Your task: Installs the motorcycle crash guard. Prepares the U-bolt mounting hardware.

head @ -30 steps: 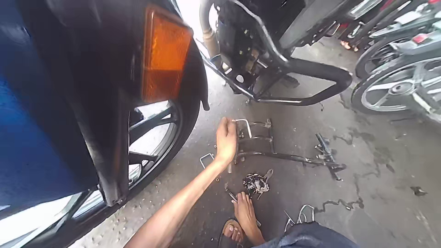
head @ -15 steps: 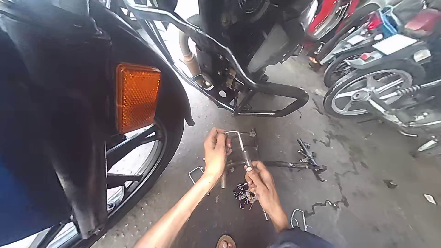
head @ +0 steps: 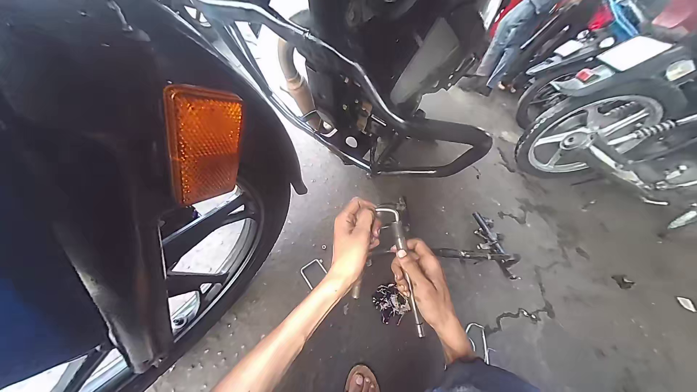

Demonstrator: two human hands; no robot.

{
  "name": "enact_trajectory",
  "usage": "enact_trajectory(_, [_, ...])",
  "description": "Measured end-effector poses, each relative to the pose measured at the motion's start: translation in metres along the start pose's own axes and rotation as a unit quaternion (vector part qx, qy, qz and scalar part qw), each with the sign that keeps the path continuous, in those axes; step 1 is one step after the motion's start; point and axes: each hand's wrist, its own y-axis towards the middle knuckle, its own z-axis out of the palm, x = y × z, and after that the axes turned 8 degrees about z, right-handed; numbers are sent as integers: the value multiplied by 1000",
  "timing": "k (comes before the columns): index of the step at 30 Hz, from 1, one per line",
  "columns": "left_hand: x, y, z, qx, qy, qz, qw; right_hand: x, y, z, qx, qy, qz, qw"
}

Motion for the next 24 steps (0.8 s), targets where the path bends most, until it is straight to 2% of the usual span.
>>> enact_trajectory(3, [-3, -4, 9, 16, -19, 10, 1000, 11, -1, 2, 0, 28, -27, 999])
enact_trajectory(8, [-22, -4, 22, 30, -78, 32, 996, 14, -4, 9, -17, 73, -127, 989])
enact_trajectory(12, [-37, -5, 25, 42, -145, 24, 988, 15, 1, 14, 3, 178, -164, 970])
enact_trajectory(14, [-39, -5, 25, 53, -153, 31, 986, 14, 1, 17, 36, 211, -125, 969])
enact_trajectory(17, [-38, -6, 25, 73, -158, 35, 984, 14, -4, 20, 99, 255, -6, 962])
enact_trajectory(20, [-36, -13, 28, 70, -163, 28, 984, 22, -10, 12, 153, 234, 73, 957])
enact_trajectory(21, [-38, -17, 30, 75, -163, 26, 983, 25, -12, 8, 163, 220, 72, 959])
enact_trajectory(24, [-45, -27, 38, 99, -182, 11, 978, 30, -13, -2, 213, 176, 0, 961])
